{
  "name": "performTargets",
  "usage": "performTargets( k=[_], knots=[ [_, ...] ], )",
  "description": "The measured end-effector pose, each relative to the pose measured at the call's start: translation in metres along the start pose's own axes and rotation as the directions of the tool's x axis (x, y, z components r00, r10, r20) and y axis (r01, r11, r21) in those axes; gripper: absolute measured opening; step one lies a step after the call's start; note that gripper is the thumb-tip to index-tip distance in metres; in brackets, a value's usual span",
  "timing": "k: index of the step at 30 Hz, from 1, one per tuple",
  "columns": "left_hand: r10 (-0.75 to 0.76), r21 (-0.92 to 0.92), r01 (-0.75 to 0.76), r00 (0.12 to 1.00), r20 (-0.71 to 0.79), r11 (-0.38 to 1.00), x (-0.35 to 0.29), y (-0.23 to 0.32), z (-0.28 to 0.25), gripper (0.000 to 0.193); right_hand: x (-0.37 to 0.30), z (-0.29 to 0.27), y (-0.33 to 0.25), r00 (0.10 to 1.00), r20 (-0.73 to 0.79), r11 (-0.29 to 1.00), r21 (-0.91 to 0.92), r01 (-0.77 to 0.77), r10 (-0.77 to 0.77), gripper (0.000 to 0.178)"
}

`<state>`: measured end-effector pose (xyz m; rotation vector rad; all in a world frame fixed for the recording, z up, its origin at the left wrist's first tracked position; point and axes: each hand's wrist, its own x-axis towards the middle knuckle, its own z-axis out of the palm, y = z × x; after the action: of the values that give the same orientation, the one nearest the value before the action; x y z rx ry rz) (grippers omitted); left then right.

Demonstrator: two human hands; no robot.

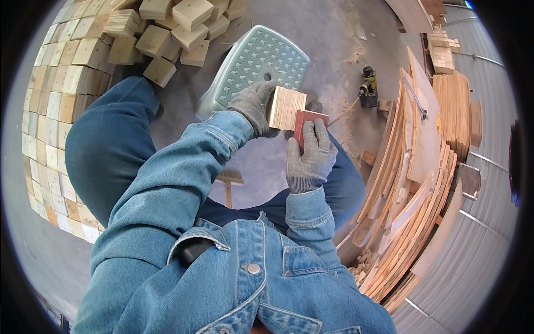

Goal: The person sits on a small stool and sands small wooden blocks with a sanding block. They repeatedly pick up blocks from a pile, sand them, and place them back down.

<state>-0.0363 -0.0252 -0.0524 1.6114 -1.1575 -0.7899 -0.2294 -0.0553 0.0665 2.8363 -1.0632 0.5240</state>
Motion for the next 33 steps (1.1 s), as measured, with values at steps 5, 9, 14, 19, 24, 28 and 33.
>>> performTargets(
  k=[5,9,14,19,24,28,33],
  knots=[
    [-0.007,0.04,0.008,1.0,-0.011,0.999,0.0,0.002,0.003,0.08,0.022,0.013,-0.005,0.999,-0.025,0.999,-0.037,-0.026,0.025,0.048],
    [-0.014,0.059,0.015,1.0,-0.021,0.998,0.004,0.005,0.003,0.08,0.076,0.024,-0.009,0.998,0.042,0.997,-0.066,-0.034,0.037,0.052],
    [-0.022,0.075,0.023,1.0,-0.02,0.997,0.0,0.008,0.003,0.081,0.058,0.026,0.002,0.998,0.047,0.998,-0.04,-0.038,0.04,0.054],
    [-0.018,0.084,0.02,0.999,-0.027,0.996,-0.002,0.006,0.002,0.082,0.001,-0.001,-0.004,0.997,0.05,0.998,0.043,-0.055,0.053,0.05],
    [-0.016,0.104,0.02,0.999,-0.042,0.994,-0.002,0.004,0.002,0.083,0.002,0.004,-0.001,1.0,-0.014,1.0,0.001,-0.02,0.02,0.05],
    [-0.029,0.119,0.034,0.999,-0.042,0.992,0.002,0.014,0.002,0.082,0.058,0.021,0.003,0.999,0.032,0.993,-0.114,-0.025,0.029,0.053],
    [-0.041,0.13,0.045,0.999,-0.035,0.99,0.005,0.019,0.001,0.08,0.087,0.031,0.018,0.989,0.085,0.993,0.006,-0.118,0.118,0.053]
  ],
)
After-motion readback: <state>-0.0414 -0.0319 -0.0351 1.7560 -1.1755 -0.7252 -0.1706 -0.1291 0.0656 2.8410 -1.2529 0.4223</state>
